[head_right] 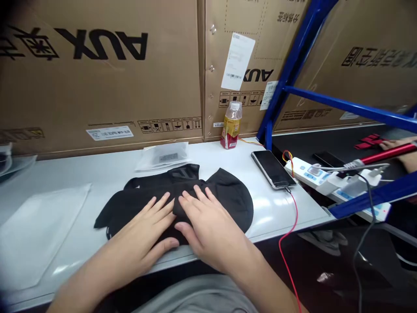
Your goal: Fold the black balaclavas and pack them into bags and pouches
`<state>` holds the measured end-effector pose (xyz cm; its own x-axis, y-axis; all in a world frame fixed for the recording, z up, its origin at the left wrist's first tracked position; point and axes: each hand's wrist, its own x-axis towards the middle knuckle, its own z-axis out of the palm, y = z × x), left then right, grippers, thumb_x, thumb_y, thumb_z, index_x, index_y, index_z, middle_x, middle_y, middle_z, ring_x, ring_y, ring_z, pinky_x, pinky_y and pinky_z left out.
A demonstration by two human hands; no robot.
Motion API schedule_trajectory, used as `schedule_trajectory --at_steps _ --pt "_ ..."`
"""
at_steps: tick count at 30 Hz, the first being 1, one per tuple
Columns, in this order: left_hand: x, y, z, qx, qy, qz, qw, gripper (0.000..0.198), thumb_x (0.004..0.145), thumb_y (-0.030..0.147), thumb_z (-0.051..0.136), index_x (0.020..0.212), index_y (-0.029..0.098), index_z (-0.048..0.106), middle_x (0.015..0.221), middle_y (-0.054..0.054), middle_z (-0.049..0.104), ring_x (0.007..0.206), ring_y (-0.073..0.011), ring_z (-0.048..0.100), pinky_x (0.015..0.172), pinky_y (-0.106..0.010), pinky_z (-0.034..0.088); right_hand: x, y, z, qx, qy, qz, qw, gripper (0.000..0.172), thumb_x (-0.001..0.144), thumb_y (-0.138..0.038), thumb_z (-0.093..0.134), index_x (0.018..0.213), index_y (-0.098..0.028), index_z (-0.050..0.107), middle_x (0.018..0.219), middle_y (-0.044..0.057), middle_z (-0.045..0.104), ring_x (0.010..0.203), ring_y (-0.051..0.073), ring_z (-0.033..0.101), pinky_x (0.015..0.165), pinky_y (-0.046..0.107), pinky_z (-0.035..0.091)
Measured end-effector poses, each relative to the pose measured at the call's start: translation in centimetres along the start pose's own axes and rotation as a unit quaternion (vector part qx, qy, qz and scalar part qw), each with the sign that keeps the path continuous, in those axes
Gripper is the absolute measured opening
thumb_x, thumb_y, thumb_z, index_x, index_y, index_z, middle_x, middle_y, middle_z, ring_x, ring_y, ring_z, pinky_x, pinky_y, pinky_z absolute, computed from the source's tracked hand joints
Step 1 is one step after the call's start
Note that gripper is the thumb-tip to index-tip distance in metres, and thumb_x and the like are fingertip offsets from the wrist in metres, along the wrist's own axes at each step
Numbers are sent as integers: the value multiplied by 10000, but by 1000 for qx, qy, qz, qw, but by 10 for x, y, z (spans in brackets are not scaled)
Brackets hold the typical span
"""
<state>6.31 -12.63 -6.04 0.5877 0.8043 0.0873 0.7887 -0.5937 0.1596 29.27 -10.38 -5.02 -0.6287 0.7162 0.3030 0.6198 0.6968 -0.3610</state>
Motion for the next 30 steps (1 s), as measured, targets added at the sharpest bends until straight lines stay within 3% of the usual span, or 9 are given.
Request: schedule_trajectory --at_steps 2,4,8,11,14,18,22,26,30 --pt "-12 -14 -2 17 10 -4 1000 624 1077 512 482 1638 270 358 1673 -54 408 1552 -307 382 1254 -556 386 -8 7 7 -12 -44 -28 999 517 1072 -200 449 1585 -139 436 1631 113 483 1574 311 331 1280 575 325" --pt "-18 -19 -3 27 25 -3 999 662 1087 487 472 1677 285 248 1684 -38 382 1553 -291 383 1259 -527 386 -13 10 11 -25 -47 -29 998 556 1060 -170 439 1612 -128 396 1661 112 432 1593 311 280 1291 589 299" --pt "-10 -2 -6 43 60 32 997 721 1084 497 469 1689 220 189 1699 -72 340 1580 -314 316 1257 -562 366 -11 9 14 8 -37 2 999 593 1051 -153 425 1640 -147 350 1682 112 389 1603 298 245 1301 593 270" --pt "-2 6 -3 56 59 60 995 660 1096 462 452 1665 180 270 1701 -82 333 1578 -299 328 1259 -545 368 -9 17 10 91 1 26 996 631 1060 -105 348 1673 -229 267 1683 82 394 1586 237 292 1296 562 294" --pt "-3 -3 0 72 51 49 995 527 1103 406 448 1591 205 443 1648 -45 446 1536 -292 417 1238 -541 407 -11 32 6 97 64 53 992 607 1087 -148 348 1674 -269 259 1685 70 392 1582 236 304 1290 571 299" --pt "-8 -11 -2 72 60 48 994 469 1098 299 446 1560 237 491 1609 -18 511 1509 -273 464 1235 -538 413 -13 37 7 13 5 -10 1000 548 1091 -222 431 1635 -233 367 1699 71 361 1612 309 203 1278 647 264" --pt "-2 -1 -2 61 79 72 992 533 1086 334 486 1598 193 431 1636 -65 471 1531 -284 428 1258 -533 379 -11 28 9 -57 -44 -33 997 492 1086 -231 426 1570 -158 478 1687 65 390 1605 344 224 1270 634 305" --pt "-2 -3 -1 47 41 62 996 521 1088 368 490 1590 237 448 1610 -28 506 1498 -271 479 1236 -532 419 -18 36 -2 -71 -52 -2 996 471 1101 -245 398 1554 -176 501 1657 54 443 1572 306 336 1257 584 368" --pt "-16 -24 -10 52 4 35 998 497 1086 419 489 1568 302 485 1596 8 511 1488 -279 492 1243 -575 396 -28 50 -13 -112 7 77 991 452 1098 -332 440 1502 -170 563 1577 103 554 1487 334 475 1205 581 434"
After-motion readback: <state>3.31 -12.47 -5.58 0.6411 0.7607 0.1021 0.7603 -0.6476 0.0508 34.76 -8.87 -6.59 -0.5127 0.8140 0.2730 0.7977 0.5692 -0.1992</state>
